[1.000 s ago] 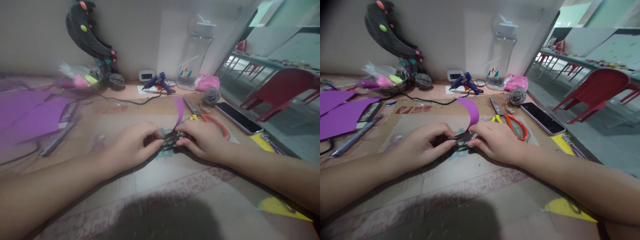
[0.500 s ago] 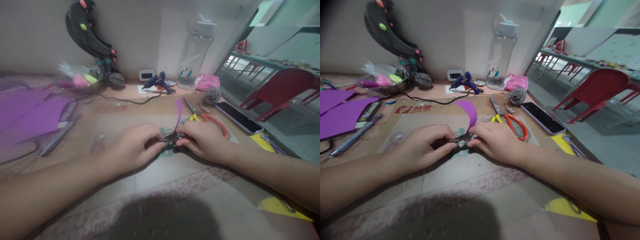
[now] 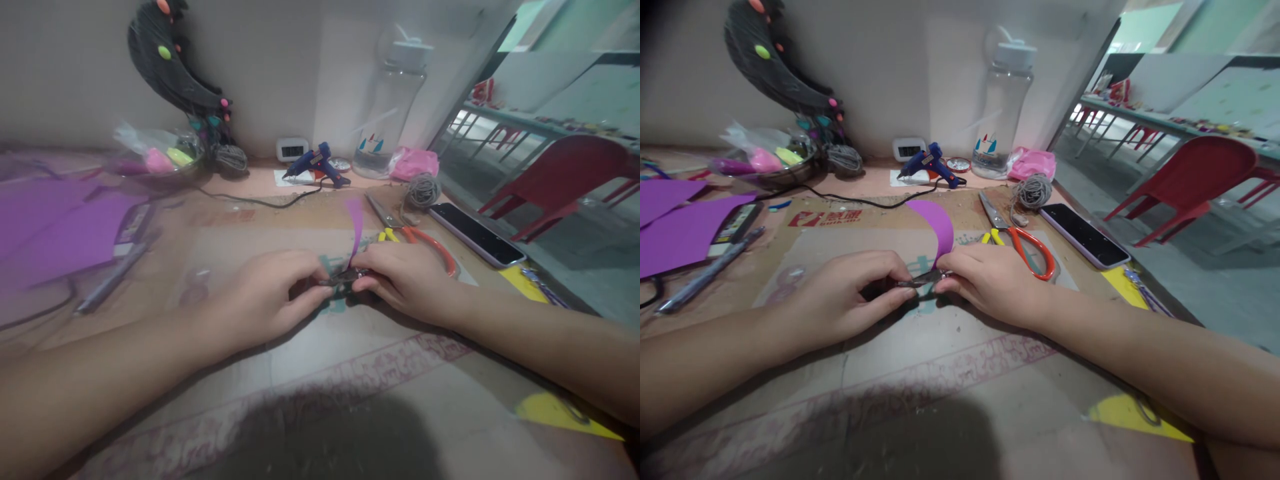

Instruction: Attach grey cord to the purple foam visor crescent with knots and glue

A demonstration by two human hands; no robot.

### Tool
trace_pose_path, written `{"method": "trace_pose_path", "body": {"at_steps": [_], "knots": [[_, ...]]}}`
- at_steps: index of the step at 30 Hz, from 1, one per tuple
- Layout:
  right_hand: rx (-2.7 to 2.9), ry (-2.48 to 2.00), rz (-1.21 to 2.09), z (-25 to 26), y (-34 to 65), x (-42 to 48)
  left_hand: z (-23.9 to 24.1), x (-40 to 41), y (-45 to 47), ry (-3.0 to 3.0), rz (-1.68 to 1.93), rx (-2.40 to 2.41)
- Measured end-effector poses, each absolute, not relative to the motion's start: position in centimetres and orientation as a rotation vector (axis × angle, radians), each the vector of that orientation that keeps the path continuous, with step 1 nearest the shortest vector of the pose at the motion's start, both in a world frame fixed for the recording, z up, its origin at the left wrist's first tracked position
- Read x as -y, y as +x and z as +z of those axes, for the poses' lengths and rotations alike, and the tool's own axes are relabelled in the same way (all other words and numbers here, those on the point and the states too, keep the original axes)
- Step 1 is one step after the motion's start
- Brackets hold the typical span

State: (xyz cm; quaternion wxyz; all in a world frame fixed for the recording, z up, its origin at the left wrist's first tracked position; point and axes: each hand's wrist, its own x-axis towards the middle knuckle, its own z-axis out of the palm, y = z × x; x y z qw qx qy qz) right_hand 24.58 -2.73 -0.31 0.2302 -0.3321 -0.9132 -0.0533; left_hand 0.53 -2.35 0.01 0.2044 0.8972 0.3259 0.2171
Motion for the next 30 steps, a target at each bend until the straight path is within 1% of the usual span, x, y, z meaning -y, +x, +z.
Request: {"method": "trace_pose_path", "body": {"at_steps": [10, 30], "knots": [[2.474, -1.011, -0.141, -0.14, 24.74, 2.78, 0.2, 2.04, 0.61, 2.459, 0.685, -1.107], [2.504, -1.031, -0.134, -0.05, 24.79, 2.63, 0.23, 2.14, 0.19, 2.678, 0.696, -0.972]]}}
